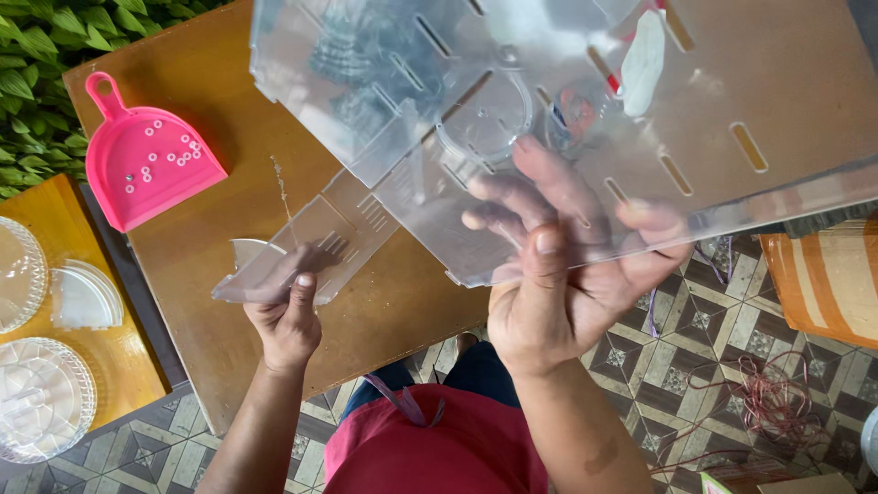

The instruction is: The person wipes a table with a green cloth, then picks up and assembles clear plastic components including a rectangular tray and a circular divided container. They insert small fasteners into the circular container and attach the rectangular tray to it, adjusting the fit.

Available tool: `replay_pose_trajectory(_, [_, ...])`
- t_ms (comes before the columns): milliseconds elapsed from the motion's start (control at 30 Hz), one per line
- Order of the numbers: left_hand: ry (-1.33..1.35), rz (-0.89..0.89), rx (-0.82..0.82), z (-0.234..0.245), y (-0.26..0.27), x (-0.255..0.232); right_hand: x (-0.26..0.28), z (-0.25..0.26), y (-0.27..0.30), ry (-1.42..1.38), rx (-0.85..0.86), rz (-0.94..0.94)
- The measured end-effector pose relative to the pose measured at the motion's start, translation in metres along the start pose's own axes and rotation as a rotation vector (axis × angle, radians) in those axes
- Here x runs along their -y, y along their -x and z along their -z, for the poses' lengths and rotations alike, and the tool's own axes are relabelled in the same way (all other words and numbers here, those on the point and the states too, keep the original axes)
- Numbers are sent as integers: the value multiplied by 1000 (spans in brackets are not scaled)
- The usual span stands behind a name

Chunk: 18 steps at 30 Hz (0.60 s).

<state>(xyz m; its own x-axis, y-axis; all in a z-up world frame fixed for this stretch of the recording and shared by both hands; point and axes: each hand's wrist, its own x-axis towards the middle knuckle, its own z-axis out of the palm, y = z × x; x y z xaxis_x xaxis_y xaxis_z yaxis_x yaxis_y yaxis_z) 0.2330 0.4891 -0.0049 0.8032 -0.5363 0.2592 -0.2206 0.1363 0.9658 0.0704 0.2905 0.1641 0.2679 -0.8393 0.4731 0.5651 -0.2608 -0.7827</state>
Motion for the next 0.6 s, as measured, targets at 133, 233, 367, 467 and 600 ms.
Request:
replay_pose_trajectory(133, [-111, -48, 54, 0, -5, -2, 0, -24, 0, 124, 101, 51])
replay_pose_trajectory(233, [-136, -49, 68, 2, -7, -2, 5, -27, 10, 323, 221, 102])
replay_pose_trajectory(367, [-76, -59, 93, 7, -4, 4, -4, -23, 22, 335, 200, 185])
replay_pose_trajectory(467, [-18, -32, 95, 6, 3, 12, -17, -16, 31, 337, 171, 197])
replay_pose_trajectory(600, [32, 18, 67, 5, 3, 17, -32, -3, 50, 420, 170, 181])
